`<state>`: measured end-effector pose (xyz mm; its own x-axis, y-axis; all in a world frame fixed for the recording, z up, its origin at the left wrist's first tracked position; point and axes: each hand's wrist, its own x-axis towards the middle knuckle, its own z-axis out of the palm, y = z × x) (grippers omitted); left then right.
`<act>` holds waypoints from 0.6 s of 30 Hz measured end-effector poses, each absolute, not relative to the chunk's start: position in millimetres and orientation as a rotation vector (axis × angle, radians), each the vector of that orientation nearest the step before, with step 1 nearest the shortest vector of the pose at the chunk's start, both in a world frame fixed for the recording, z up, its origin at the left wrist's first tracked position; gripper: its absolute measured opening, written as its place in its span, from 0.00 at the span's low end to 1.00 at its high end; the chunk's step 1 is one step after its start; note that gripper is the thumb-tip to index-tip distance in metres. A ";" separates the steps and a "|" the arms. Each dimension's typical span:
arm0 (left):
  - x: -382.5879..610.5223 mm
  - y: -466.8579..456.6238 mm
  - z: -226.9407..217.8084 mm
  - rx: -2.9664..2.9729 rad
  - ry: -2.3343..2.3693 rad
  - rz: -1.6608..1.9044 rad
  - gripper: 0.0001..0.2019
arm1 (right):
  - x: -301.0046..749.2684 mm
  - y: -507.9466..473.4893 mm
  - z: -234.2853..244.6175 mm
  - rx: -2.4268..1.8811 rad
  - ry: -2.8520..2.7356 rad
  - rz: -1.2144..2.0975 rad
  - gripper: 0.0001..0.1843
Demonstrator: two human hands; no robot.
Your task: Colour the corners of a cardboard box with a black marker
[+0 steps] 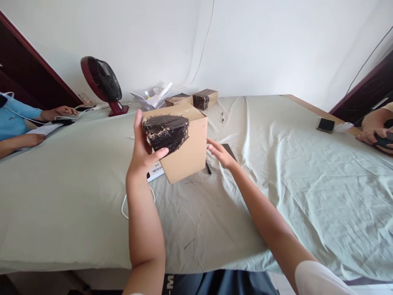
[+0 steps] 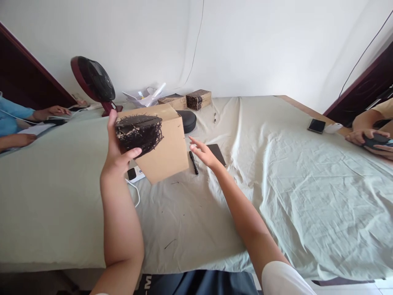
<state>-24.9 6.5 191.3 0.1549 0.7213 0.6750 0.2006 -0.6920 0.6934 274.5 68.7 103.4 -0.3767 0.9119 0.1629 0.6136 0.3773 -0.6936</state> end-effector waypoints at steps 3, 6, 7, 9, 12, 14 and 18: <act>-34.5 7.4 189.6 1.984 0.946 1.606 0.62 | 258.8 70.9 76.8 -1.770 -2.066 0.529 0.30; -38.1 8.6 188.5 1.964 0.928 1.633 0.62 | 245.0 69.7 60.6 -1.880 -2.076 0.499 0.15; -38.4 9.7 188.2 1.969 0.894 1.650 0.62 | 242.8 69.7 59.0 -1.904 -2.078 0.500 0.13; -38.7 13.2 187.4 1.991 0.807 1.683 0.61 | 242.4 70.3 61.5 -1.943 -2.075 0.518 0.14; -40.3 19.9 185.6 2.033 0.695 1.715 0.60 | 248.0 70.8 74.2 -1.953 -2.094 0.560 0.16; -41.7 23.7 184.4 2.052 0.645 1.730 0.60 | 251.7 69.4 83.3 -1.927 -2.137 0.582 0.17; -42.6 27.0 183.7 2.062 0.554 1.724 0.59 | 251.4 63.2 92.4 -1.925 -2.211 0.579 0.20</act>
<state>-42.6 27.0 183.7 0.1631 0.5344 0.8293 0.0483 -0.8439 0.5343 251.4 63.2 92.4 -0.1632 0.9773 -0.1354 0.9183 0.1003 -0.3831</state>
